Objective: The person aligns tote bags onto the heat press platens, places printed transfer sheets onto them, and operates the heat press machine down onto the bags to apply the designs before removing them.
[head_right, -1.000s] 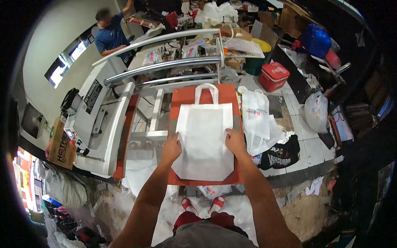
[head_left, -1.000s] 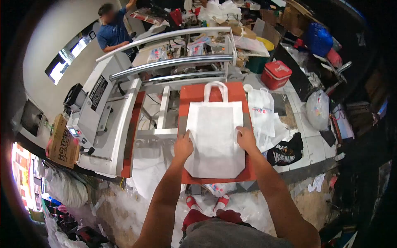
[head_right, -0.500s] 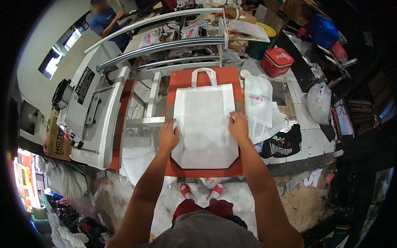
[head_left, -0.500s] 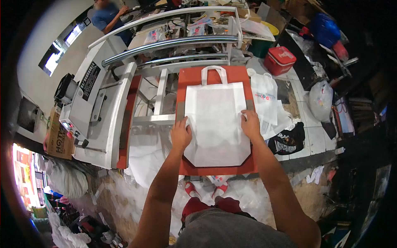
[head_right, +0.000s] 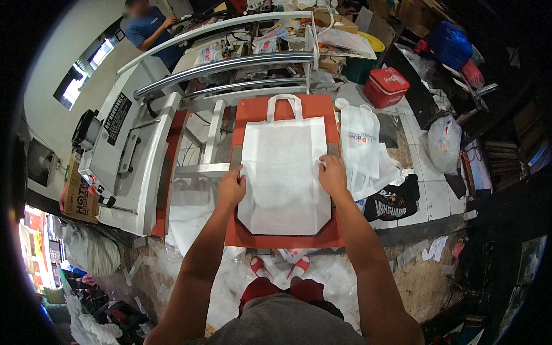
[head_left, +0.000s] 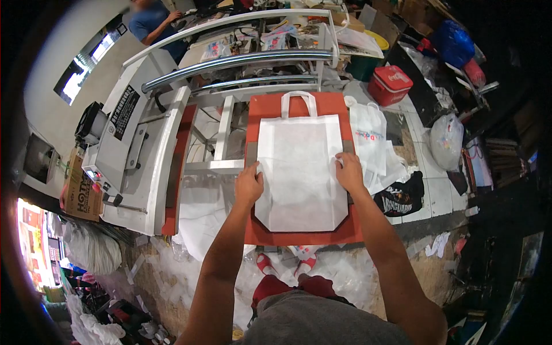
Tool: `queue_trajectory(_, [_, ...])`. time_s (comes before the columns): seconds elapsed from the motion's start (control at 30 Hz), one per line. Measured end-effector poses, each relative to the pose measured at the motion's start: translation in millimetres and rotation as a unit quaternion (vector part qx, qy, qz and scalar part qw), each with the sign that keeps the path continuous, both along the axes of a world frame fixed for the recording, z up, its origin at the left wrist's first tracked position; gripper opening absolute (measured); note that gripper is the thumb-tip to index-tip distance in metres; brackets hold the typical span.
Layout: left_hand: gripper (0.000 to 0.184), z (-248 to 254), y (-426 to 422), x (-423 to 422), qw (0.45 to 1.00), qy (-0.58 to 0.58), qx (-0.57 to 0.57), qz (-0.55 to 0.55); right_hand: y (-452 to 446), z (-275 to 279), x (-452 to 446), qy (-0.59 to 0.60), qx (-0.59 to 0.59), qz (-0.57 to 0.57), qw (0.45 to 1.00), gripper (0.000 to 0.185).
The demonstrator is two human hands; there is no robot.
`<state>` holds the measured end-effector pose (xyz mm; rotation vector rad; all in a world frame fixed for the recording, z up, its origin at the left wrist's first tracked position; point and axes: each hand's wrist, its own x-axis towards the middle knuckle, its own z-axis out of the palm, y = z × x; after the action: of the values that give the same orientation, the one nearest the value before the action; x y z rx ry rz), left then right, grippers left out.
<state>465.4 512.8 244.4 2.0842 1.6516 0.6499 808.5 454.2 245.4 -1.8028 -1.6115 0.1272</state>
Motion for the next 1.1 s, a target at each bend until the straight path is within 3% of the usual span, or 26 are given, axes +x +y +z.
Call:
queue_trajectory(0.13, [0.038, 19, -6, 5, 0.998, 0.029, 0.051, 0.026, -5, 22, -8, -0.029, -0.016, -0.037, 0.999, 0.022])
queue_trajectory(0.23, [0.039, 38, -17, 22, 0.993, -0.036, 0.106, -0.035, -6, 34, -28, -0.061, 0.005, -0.023, 0.998, 0.026])
queue_trajectory(0.3, [0.040, 43, -15, 49, 0.987, -0.017, 0.081, -0.141, 9, 36, -46, -0.073, 0.025, 0.098, 0.992, 0.028])
queue_trajectory(0.33, [0.040, 34, -11, 63, 0.987, -0.017, 0.082, -0.141, 14, 29, -54, -0.073, 0.025, 0.098, 0.992, 0.028])
queue_trajectory(0.4, [0.040, 24, -8, 85, 0.966, -0.002, 0.163, -0.200, 19, 19, -72, -0.090, -0.048, 0.175, 0.979, 0.029])
queue_trajectory(0.6, [0.045, 21, -16, 74, 0.973, 0.085, 0.057, -0.205, -1, 25, -73, -0.113, -0.097, 0.140, 0.979, 0.035])
queue_trajectory(0.73, [0.047, 17, -29, 51, 0.973, 0.100, 0.061, -0.199, -33, 28, -53, -0.085, -0.069, 0.117, 0.987, 0.037])
queue_trajectory(0.8, [0.050, 13, -40, 39, 0.969, 0.145, 0.132, -0.149, -51, 26, -41, -0.111, -0.018, 0.068, 0.991, 0.040])
queue_trajectory(0.97, [0.057, -2, -65, 3, 0.968, 0.184, 0.146, -0.094, -92, 12, -24, -0.128, -0.004, 0.067, 0.990, 0.044])
queue_trajectory(1.03, [0.057, 3, -92, -12, 0.970, 0.178, 0.146, -0.080, -116, 15, -23, -0.131, -0.064, 0.014, 0.989, 0.047])
queue_trajectory(1.1, [0.045, 16, -115, -26, 0.986, 0.127, 0.094, -0.049, -141, 26, -20, -0.086, -0.121, -0.012, 0.989, 0.047])
